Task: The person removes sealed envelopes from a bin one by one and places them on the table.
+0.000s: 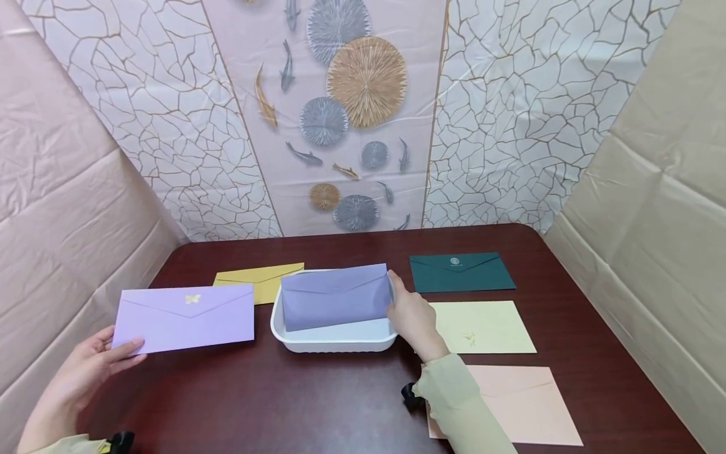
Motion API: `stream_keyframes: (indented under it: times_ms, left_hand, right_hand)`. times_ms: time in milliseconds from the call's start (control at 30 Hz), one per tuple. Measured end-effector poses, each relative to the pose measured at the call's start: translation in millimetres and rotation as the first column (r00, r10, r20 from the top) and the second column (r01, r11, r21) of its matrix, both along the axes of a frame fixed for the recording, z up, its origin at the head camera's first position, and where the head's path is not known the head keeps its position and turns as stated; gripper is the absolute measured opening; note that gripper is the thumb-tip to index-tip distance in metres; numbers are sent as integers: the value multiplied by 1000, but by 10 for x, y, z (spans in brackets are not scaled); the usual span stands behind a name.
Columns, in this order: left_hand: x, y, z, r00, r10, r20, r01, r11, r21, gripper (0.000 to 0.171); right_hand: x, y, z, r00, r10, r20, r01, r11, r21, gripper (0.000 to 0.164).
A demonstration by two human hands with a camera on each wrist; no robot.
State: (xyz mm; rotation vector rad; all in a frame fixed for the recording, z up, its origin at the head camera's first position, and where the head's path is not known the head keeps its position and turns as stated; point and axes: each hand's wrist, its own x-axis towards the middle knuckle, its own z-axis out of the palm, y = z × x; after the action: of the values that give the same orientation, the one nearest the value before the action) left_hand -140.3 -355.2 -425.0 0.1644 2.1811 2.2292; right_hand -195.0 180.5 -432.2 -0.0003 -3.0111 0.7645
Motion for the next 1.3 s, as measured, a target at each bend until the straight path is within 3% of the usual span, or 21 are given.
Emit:
stream_keyframes:
  times_ms: [267,433,600,700,900,1167,1300]
  left_hand:
    - [-32,-11,-61,998,25,53,-20,996,-92,28]
    - [-57,12,-46,989,73,127,-50,982,-180,47]
    - [-112,-61,-135,986,55,156,-15,970,-244,50]
    - [-162,-115,-203,982,43,183,0,973,-231,45]
    - [-171,-111,-210,973,32,229,35,959,-281,47]
    - [-79,-15,-100,975,69,211,28,905,-424,42]
    - [-87,9,-95,969,82,233,34,888,-458,57]
  right_hand:
    - [-1,8,-9,1000,-1,-5,1,1000,1,67]
    - [-5,7,-5,1000,1,6,-1,1000,-2,68]
    - [-13,6,-17,1000,-2,17,2,1000,-6,68]
    - [-11,7,-12,1000,-3,15,3,1000,-7,68]
    - [-17,15,-17,1000,-1,-1,1,1000,-7,67]
    - [-19,19,-25,1000,1,-1,-1,1000,-13,67]
    - [-20,20,-28,1000,-4,-7,4,1000,-14,67]
